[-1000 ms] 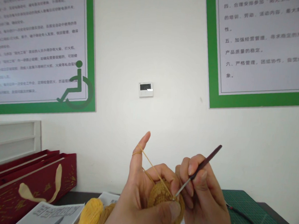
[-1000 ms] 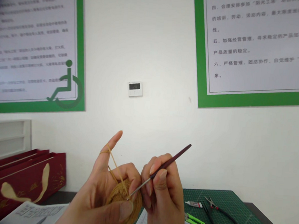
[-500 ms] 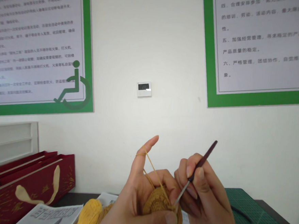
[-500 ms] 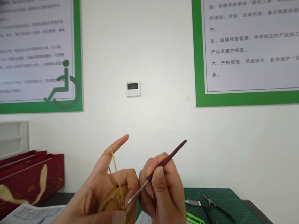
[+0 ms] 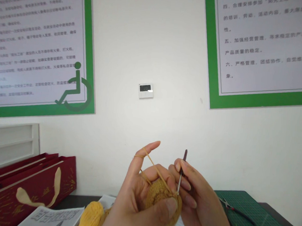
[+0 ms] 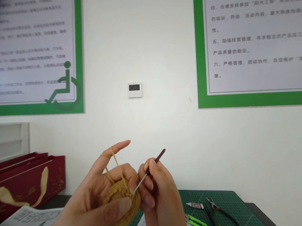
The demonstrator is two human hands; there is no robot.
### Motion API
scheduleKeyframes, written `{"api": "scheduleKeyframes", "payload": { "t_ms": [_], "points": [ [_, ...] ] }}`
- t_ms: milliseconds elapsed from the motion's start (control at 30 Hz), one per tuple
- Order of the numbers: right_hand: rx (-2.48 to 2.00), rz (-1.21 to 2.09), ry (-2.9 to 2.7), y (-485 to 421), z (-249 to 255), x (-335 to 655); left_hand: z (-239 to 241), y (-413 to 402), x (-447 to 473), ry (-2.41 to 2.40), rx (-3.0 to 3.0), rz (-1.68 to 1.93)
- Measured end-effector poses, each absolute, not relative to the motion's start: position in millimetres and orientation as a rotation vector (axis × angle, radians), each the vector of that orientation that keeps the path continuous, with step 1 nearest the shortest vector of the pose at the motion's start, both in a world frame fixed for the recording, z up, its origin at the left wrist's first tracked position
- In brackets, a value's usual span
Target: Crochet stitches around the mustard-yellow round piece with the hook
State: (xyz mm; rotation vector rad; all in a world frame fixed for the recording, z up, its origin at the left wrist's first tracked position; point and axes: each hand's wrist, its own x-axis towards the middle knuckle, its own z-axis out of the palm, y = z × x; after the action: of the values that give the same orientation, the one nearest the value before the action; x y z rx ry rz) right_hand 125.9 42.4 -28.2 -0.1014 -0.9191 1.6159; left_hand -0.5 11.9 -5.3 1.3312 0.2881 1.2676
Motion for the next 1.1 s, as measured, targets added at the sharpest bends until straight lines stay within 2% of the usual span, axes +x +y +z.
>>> {"api": "scheduleKeyframes", "payload": {
  "t_ms": [233, 833, 1100],
  "points": [
    [-0.012, 1.793, -0.744, 46.4, -29.0, 121.2, -3.8, 10.5, 3.1, 0.309, 1.335, 1.321],
    [-0.29, 1.318, -0.949, 37.9, -28.0, 122.5, -4.5, 12.5, 2.4, 0.319, 1.312, 1.334],
    [-0.346, 1.327, -1.025, 36.6, -28.0, 129.2, -3.5, 11.8, 2.7, 0.273, 1.416, 1.38]
  ]
}}
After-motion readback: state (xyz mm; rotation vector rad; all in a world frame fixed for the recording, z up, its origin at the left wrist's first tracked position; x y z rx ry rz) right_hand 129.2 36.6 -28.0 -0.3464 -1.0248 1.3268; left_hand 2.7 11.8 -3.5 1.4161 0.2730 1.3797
